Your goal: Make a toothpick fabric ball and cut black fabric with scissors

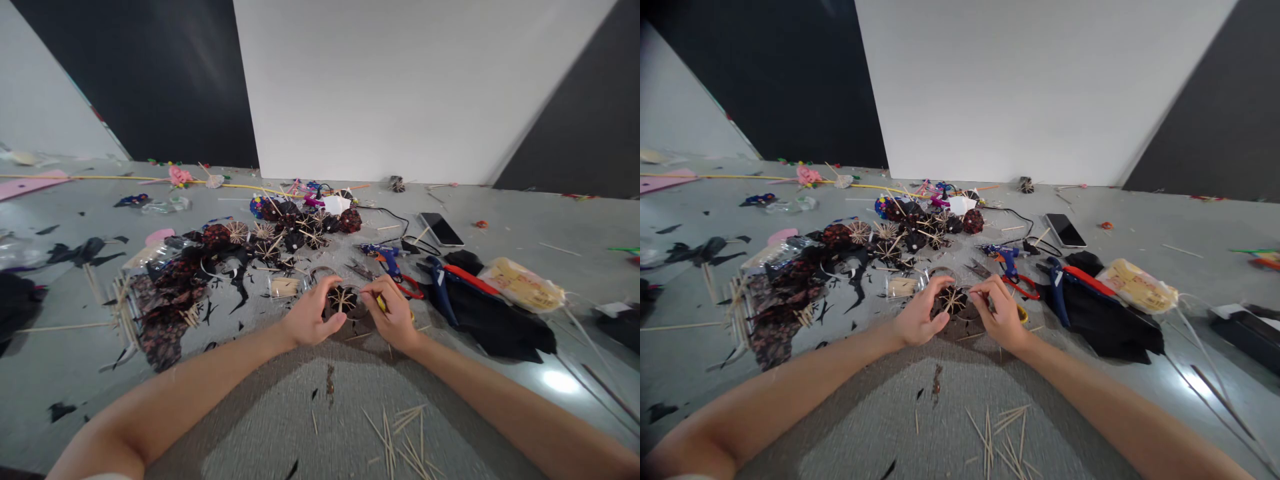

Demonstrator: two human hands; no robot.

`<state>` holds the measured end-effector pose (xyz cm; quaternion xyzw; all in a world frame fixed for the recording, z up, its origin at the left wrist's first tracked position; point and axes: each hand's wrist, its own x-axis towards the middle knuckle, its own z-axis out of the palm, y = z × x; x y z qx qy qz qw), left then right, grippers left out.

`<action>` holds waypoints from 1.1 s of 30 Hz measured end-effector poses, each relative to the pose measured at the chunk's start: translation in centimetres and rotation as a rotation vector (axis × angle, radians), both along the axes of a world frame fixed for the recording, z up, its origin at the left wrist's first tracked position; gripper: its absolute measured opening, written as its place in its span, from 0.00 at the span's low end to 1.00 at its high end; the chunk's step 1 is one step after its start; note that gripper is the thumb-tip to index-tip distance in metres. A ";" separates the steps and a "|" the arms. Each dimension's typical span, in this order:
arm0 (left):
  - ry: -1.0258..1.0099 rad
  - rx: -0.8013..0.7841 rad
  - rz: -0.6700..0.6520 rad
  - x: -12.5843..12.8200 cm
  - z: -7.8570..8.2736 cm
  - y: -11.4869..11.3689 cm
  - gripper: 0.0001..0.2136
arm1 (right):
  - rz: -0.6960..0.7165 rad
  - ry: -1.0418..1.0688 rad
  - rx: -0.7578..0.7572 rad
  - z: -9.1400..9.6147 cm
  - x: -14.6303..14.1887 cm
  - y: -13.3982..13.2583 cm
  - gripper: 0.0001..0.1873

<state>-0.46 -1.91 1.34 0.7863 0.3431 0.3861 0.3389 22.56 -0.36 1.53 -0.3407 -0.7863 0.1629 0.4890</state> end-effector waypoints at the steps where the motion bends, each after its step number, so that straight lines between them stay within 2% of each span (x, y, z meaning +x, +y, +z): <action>1: 0.002 -0.001 0.003 0.0 0.0 0.0 0.30 | -0.007 -0.004 -0.010 0.1 0.0 0.0 0.06; 6: 0.052 -0.056 0.030 0.1 0.3 -0.1 0.32 | 0.018 -0.056 -0.067 0.5 0.0 0.0 0.08; 11: 0.071 -0.084 0.049 0.2 0.7 -0.3 0.34 | 0.039 -0.037 -0.071 0.0 -0.1 0.1 0.03; 19: 0.077 -0.081 0.069 0.2 0.7 -0.3 0.34 | -0.080 0.021 -0.099 -0.2 0.0 0.4 0.09; 23: 0.073 -0.104 0.081 0.3 0.9 -0.3 0.34 | -0.166 0.136 -0.152 -0.5 0.1 0.7 0.12; 27: 0.080 -0.121 0.091 0.3 1.0 -0.4 0.35 | -0.236 0.404 -0.256 -0.7 0.1 1.4 0.16; 29: 0.085 -0.134 0.102 0.3 1.1 -0.5 0.36 | -0.240 0.468 -0.277 -0.6 0.0 1.5 0.17; 33: 0.087 -0.137 0.113 0.4 1.2 -0.5 0.37 | -0.176 0.265 -0.220 -0.4 0.0 0.8 0.19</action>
